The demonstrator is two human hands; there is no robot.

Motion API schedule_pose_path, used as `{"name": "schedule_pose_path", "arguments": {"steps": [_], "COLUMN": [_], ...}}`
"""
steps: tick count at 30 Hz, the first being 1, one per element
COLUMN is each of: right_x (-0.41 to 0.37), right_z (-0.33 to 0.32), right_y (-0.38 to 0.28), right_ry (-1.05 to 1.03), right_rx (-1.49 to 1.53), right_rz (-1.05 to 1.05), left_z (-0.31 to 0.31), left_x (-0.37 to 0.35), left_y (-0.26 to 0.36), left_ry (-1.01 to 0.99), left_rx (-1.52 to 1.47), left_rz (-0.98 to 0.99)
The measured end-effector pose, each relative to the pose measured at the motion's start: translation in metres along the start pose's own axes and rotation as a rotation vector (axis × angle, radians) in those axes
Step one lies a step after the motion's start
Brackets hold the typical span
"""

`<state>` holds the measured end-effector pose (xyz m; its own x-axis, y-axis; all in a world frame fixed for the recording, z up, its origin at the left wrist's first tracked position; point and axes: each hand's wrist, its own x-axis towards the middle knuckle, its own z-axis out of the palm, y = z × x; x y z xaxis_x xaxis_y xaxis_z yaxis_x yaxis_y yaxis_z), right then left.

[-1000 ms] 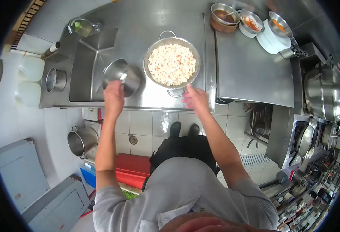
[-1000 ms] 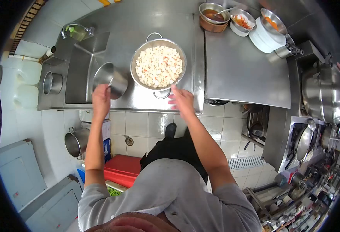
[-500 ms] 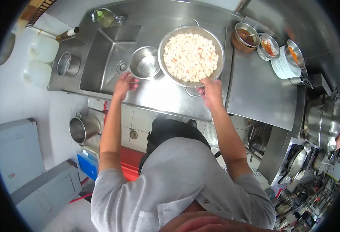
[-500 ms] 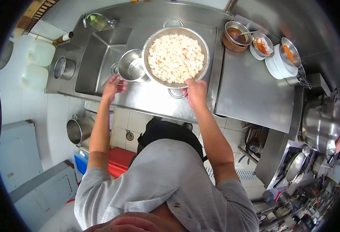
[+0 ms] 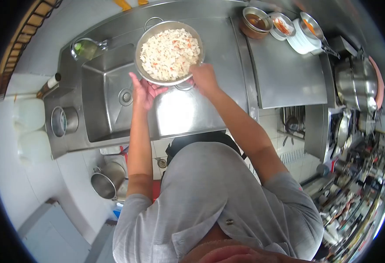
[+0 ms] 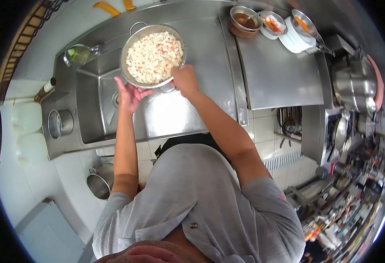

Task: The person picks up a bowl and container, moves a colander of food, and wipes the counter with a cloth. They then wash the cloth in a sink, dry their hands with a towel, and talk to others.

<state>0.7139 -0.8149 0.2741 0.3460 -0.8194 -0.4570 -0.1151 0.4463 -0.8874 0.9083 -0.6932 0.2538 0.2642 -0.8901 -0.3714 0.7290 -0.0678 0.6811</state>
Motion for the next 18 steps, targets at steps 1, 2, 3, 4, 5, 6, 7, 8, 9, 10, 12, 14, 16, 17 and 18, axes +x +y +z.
{"name": "schedule_pose_path", "arguments": {"steps": [1, 2, 3, 4, 5, 6, 7, 8, 9, 10, 12, 14, 16, 17, 18], "right_x": [0.009, 0.018, 0.028, 0.035, 0.038, 0.034, 0.028, 0.019, 0.007, -0.009, -0.05, -0.102, -0.16, -0.194, -0.232], "right_z": [0.001, 0.004, 0.007, 0.01, 0.011, 0.008, 0.007, 0.007, 0.001, -0.012, -0.048, -0.092, -0.15, -0.179, -0.209], "right_y": [-0.003, -0.002, -0.002, -0.006, -0.012, -0.02, -0.031, -0.036, -0.035, -0.034, -0.026, -0.005, 0.021, 0.031, 0.039], "right_ry": [-0.018, 0.01, 0.045, 0.025, -0.003, -0.013, -0.029, -0.048, -0.089, -0.117, -0.13, -0.124, 0.034, 0.15, 0.26], "right_rx": [0.089, 0.09, 0.091, 0.108, 0.125, 0.124, 0.125, 0.128, 0.057, -0.016, -0.092, -0.093, -0.147, -0.095, -0.038], "right_rz": [0.06, 0.061, 0.058, 0.063, 0.068, 0.08, 0.095, 0.112, 0.062, 0.011, -0.036, -0.025, 0.006, 0.028, 0.044], "left_z": [-0.004, -0.005, 0.001, 0.004, 0.002, 0.003, 0.003, 0.0, -0.004, -0.007, -0.015, -0.012, -0.021, -0.023, -0.022], "left_x": [0.008, 0.018, 0.029, 0.04, 0.055, 0.068, 0.079, 0.087, 0.097, 0.106, 0.119, 0.111, 0.097, 0.081, 0.064], "left_y": [0.001, 0.003, 0.005, 0.008, 0.011, 0.015, 0.019, 0.024, 0.027, 0.03, 0.035, 0.039, 0.034, 0.026, 0.018], "left_ry": [-0.076, -0.059, -0.052, -0.047, -0.06, -0.061, -0.056, -0.048, -0.078, -0.036, -0.065, -0.134, -0.092, -0.177, -0.263], "left_rx": [-0.032, 0.043, 0.117, 0.192, 0.183, 0.177, 0.173, 0.172, 0.141, 0.158, 0.116, 0.027, -0.008, 0.109, 0.228], "left_rz": [-0.01, -0.007, -0.004, 0.004, -0.015, -0.028, -0.04, -0.053, -0.06, -0.072, -0.112, -0.149, -0.272, -0.307, -0.331]}}
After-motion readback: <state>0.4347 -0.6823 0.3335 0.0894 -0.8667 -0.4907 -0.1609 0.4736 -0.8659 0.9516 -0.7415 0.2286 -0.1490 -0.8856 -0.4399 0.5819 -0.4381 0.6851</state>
